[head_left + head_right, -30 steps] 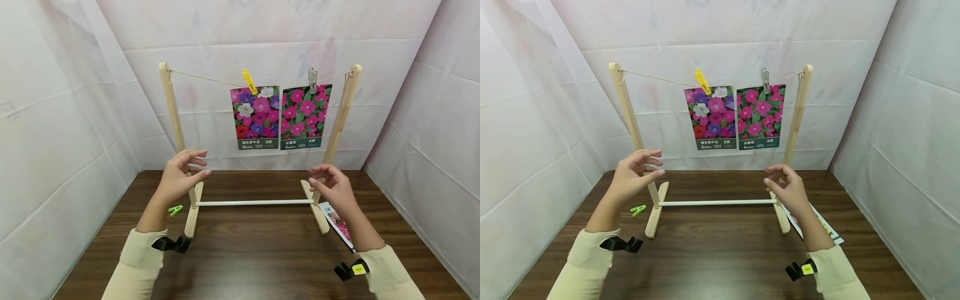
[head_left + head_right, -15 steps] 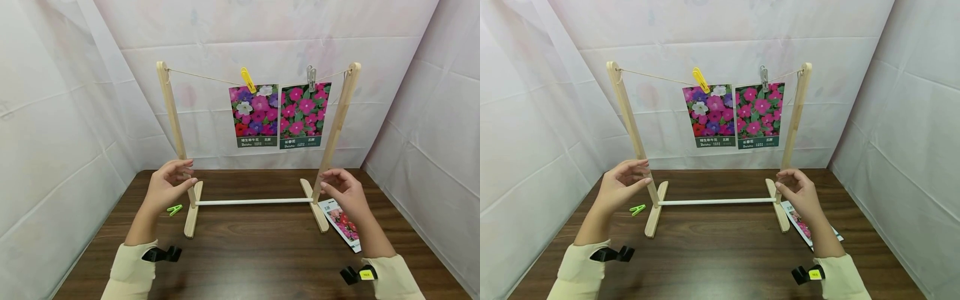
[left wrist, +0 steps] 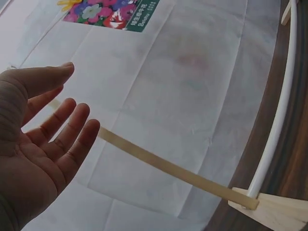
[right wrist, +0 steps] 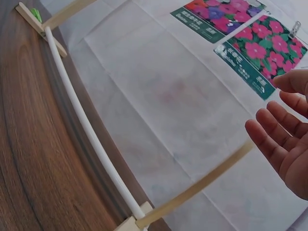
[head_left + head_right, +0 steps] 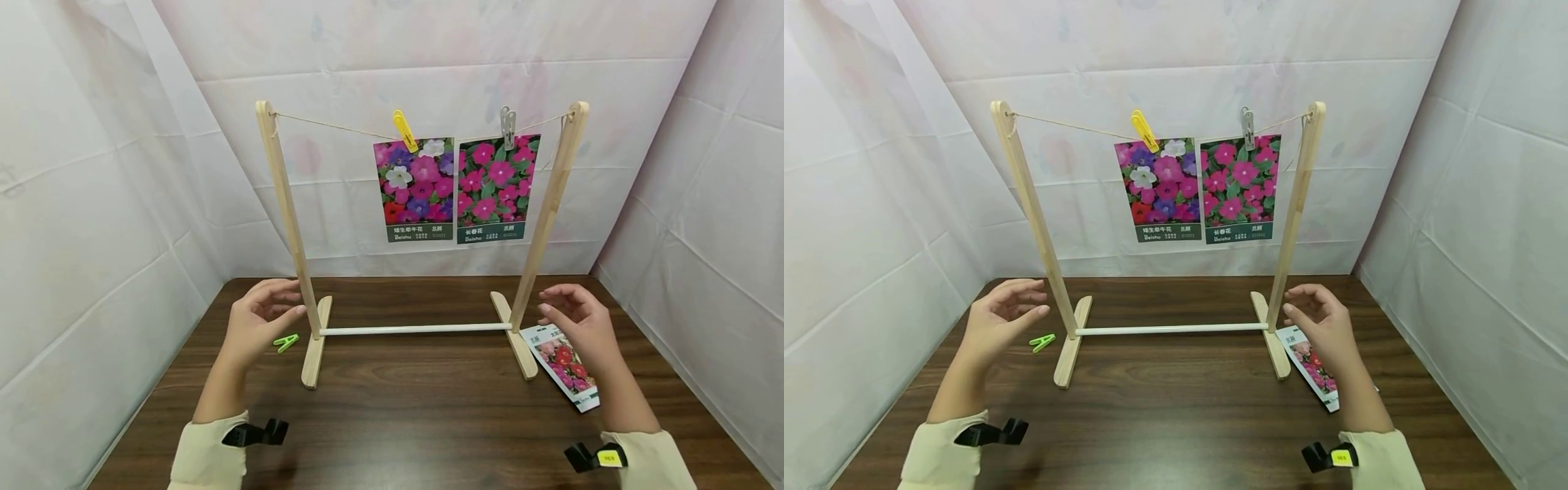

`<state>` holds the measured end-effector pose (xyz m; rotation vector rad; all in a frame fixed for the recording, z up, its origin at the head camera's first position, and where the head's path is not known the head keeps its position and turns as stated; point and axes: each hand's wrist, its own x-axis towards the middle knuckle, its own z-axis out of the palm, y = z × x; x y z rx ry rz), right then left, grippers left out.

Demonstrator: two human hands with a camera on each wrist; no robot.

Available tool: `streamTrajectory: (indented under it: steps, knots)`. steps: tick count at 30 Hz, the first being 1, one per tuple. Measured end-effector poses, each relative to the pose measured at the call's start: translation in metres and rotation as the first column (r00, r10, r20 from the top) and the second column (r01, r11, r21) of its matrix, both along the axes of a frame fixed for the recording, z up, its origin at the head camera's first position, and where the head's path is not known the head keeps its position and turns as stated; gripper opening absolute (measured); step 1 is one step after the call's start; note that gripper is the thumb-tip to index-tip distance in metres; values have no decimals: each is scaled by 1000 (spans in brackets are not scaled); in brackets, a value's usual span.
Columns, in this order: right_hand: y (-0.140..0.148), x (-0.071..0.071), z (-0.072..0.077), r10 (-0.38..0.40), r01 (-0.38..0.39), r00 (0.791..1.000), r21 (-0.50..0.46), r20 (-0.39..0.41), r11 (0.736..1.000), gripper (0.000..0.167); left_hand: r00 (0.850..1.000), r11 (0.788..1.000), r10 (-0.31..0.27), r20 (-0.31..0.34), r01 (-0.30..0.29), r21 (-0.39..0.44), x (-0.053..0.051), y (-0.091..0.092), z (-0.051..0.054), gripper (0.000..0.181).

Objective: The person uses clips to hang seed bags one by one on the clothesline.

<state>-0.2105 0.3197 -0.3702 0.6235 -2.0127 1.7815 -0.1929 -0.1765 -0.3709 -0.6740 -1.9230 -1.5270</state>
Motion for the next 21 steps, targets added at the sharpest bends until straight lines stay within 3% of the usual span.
streamTrajectory:
  steps: [8,16,21]
  knots:
    - [13,8,-2,-3,4,1000,-68,15,998,22,988,994,104,113,-99,-48,12,-14,-15,35]
    - [29,11,-8,15,-12,998,-57,53,998,17,959,982,182,217,-168,-83,16,-36,-29,34]
    - [42,15,-11,-37,37,995,-4,92,999,17,944,978,207,258,-190,-91,16,-47,-36,35]
